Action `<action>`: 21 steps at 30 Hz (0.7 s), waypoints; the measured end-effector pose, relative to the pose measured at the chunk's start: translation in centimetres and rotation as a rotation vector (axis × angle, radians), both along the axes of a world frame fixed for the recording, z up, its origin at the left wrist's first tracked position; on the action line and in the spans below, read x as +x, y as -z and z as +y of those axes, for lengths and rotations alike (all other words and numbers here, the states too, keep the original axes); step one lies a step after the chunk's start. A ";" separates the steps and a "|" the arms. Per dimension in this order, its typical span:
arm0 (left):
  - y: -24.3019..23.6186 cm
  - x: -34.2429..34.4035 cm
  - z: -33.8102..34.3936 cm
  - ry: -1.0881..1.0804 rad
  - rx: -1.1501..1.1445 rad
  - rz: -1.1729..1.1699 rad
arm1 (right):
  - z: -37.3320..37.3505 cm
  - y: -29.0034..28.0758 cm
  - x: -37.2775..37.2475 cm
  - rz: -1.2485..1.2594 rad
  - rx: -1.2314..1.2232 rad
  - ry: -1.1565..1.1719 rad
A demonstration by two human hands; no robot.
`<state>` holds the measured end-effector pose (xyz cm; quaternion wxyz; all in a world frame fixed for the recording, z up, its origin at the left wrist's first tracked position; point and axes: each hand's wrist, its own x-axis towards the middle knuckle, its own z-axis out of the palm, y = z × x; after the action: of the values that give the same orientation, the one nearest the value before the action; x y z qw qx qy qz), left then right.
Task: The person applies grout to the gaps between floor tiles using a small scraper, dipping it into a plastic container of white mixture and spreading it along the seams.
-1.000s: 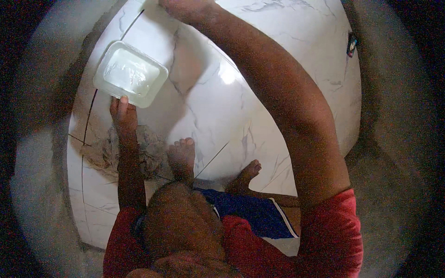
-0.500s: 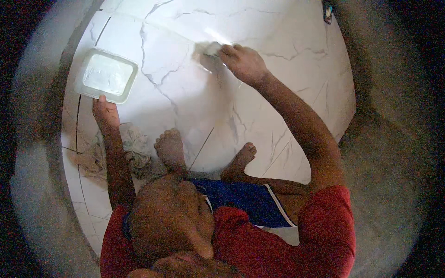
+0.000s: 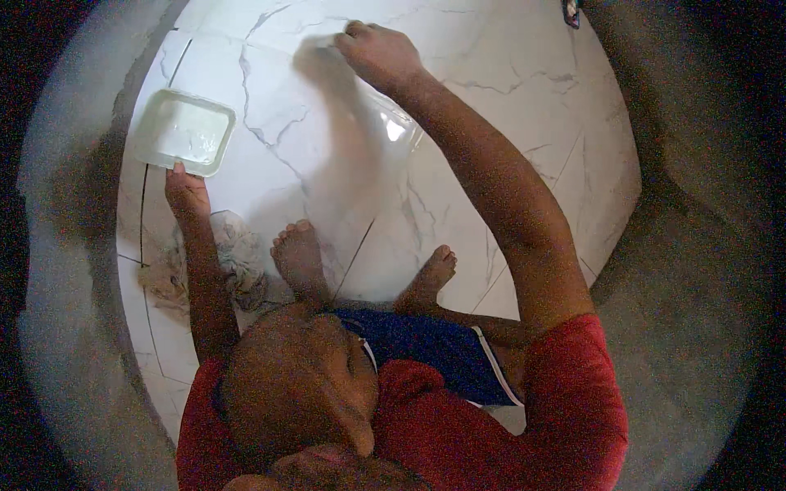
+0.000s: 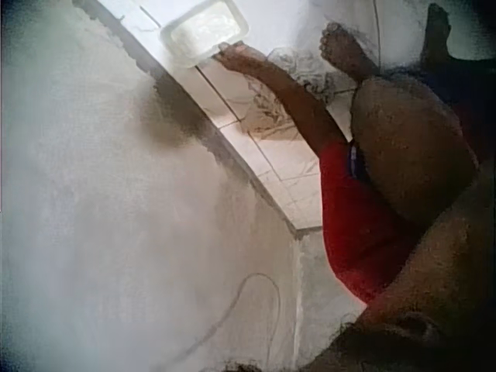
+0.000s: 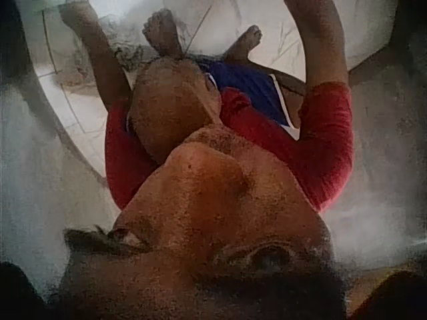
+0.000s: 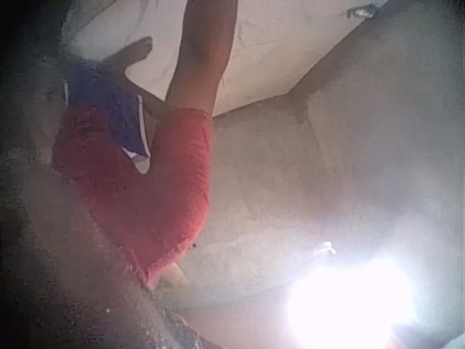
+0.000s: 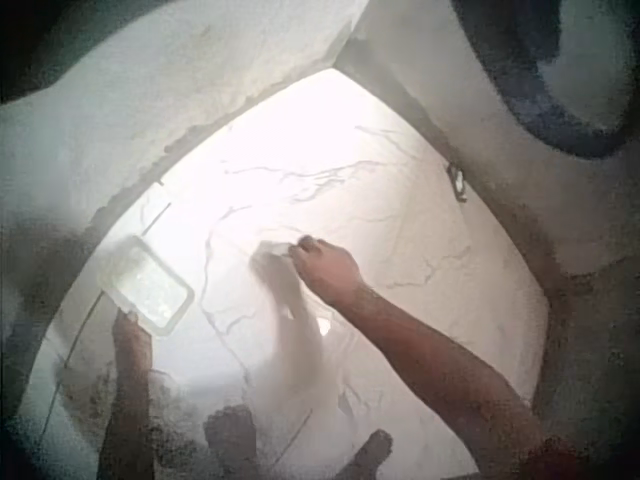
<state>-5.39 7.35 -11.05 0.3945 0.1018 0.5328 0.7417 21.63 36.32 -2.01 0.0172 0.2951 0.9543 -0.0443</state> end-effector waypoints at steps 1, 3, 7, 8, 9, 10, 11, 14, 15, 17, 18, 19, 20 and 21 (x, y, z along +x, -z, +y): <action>0.3 -0.1 0.0 -0.005 -0.030 -0.009 | 0.3 0.5 -1.6 0.001 0.031 -0.042; -0.2 0.6 0.8 -0.018 -0.054 -0.029 | 0.7 0.7 -4.2 0.003 0.064 -0.079; 0.6 0.0 -0.1 -0.070 -0.097 -0.010 | -0.4 0.9 -7.0 -0.038 0.054 -0.161; 0.6 0.1 -0.3 -0.083 -0.118 -0.010 | -0.9 0.6 -6.9 -0.085 0.015 -0.217; 0.7 0.1 -0.4 -0.095 -0.139 -0.010 | -1.3 0.2 -6.1 -0.056 -0.055 -0.208; 0.6 0.3 -0.3 -0.090 -0.140 -0.016 | -1.7 0.0 -4.7 -0.061 -0.057 -0.203; 0.5 0.5 -0.2 -0.076 -0.075 -0.006 | -2.0 0.3 -2.8 -0.092 0.001 -0.205; 1.3 0.0 -0.7 -0.060 -0.007 -0.018 | -3.2 0.8 4.3 -0.158 -0.015 -0.215; 1.7 -0.4 -1.1 -0.067 -0.004 -0.033 | -4.1 0.4 6.5 -0.129 -0.057 -0.159; 1.6 -0.2 -0.9 -0.040 0.023 -0.054 | -5.6 -0.2 11.7 -0.113 -0.076 -0.115; 1.4 -0.1 -0.5 -0.020 0.046 -0.065 | -6.1 -0.4 14.0 -0.121 -0.055 -0.137; 1.2 0.2 0.1 -0.045 0.051 -0.043 | -6.6 -0.6 15.7 -0.130 -0.051 -0.132; 1.2 0.3 0.2 -0.039 0.052 -0.049 | -7.2 -0.8 17.0 -0.179 -0.045 -0.117; 1.1 0.4 0.2 -0.053 0.040 -0.067 | -7.6 -0.9 18.0 -0.229 -0.038 -0.103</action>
<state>-4.96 7.55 -12.12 0.3901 0.0707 0.5068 0.7654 39.68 28.69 -1.12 0.1338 0.2486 0.9589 -0.0277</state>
